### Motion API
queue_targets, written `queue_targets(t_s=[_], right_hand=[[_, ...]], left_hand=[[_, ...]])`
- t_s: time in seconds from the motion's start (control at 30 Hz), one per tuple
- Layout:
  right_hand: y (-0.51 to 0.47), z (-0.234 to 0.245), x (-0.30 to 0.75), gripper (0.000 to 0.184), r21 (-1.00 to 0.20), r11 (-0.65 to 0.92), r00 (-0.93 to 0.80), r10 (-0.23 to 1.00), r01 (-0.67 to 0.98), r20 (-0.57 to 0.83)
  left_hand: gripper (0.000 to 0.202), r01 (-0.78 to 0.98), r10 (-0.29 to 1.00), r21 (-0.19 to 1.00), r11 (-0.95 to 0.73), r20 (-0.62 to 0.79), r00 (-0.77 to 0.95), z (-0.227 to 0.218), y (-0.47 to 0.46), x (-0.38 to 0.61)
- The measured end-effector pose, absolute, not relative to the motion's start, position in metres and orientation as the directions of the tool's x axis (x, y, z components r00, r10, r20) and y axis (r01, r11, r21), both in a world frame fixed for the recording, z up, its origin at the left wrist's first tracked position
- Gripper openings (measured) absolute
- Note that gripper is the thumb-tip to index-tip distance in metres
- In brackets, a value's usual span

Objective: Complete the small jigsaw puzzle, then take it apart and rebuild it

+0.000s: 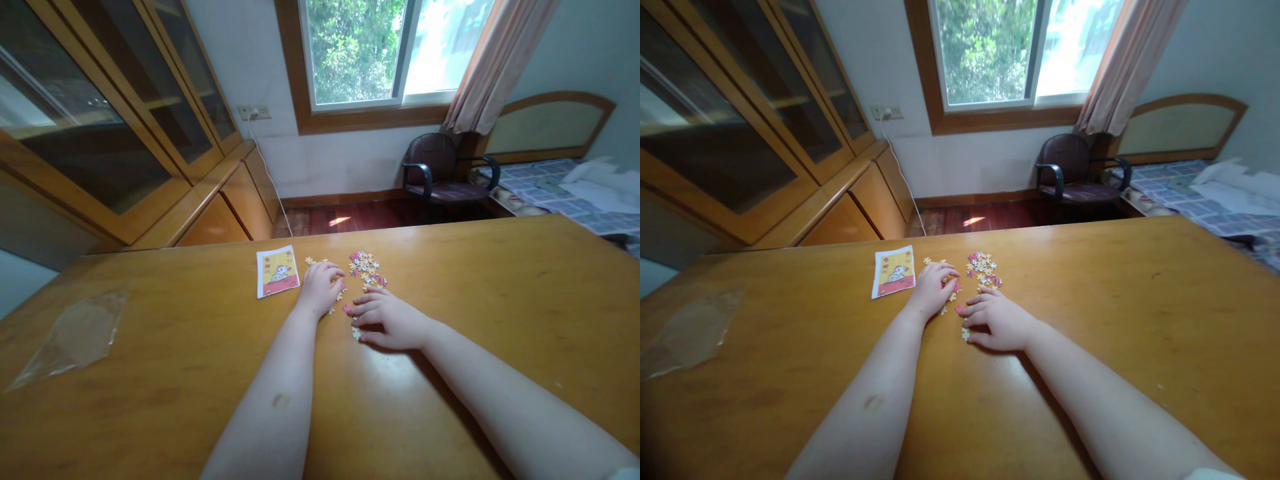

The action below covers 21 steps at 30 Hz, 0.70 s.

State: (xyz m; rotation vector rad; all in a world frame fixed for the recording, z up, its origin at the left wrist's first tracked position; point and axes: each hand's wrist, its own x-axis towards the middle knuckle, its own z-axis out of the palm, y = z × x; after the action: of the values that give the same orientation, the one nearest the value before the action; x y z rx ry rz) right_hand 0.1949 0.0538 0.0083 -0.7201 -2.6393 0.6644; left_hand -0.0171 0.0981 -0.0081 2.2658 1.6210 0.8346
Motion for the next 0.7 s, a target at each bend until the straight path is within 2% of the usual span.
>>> queue_targets(t_s=[0.07,0.17,0.37,0.53,0.7], right_hand=[[0.0571,0.0063,0.1962,0.02,-0.524,0.768,-0.799,0.549,0.367,0.245],[0.0608,0.0048,0.1972,0.019,-0.515,0.745,-0.736,0.615,0.425,0.283],[0.0623,0.0019,0.1973,0.018,-0.464,0.714,-0.707,0.669,0.525,0.229],[0.0618,0.0,0.1965,0.011,-0.469,0.705,-0.701,0.678,0.532,0.223],[0.0595,0.0032,0.1955,0.013,-0.466,0.702,-0.699,0.681,0.538,0.219]], left_hand=[[0.015,0.787,0.923,0.502,-0.36,0.312,0.224,-0.0083,0.0984,-0.0174],[0.015,0.779,0.922,0.509,-0.365,0.315,0.226,-0.0085,0.0988,-0.018],[0.016,0.775,0.919,0.514,-0.368,0.329,0.218,-0.0079,0.0989,-0.0176],[0.016,0.77,0.919,0.522,-0.367,0.332,0.213,-0.0073,0.0985,-0.0172],[0.016,0.769,0.918,0.522,-0.368,0.337,0.211,-0.0082,0.0988,-0.0177]])
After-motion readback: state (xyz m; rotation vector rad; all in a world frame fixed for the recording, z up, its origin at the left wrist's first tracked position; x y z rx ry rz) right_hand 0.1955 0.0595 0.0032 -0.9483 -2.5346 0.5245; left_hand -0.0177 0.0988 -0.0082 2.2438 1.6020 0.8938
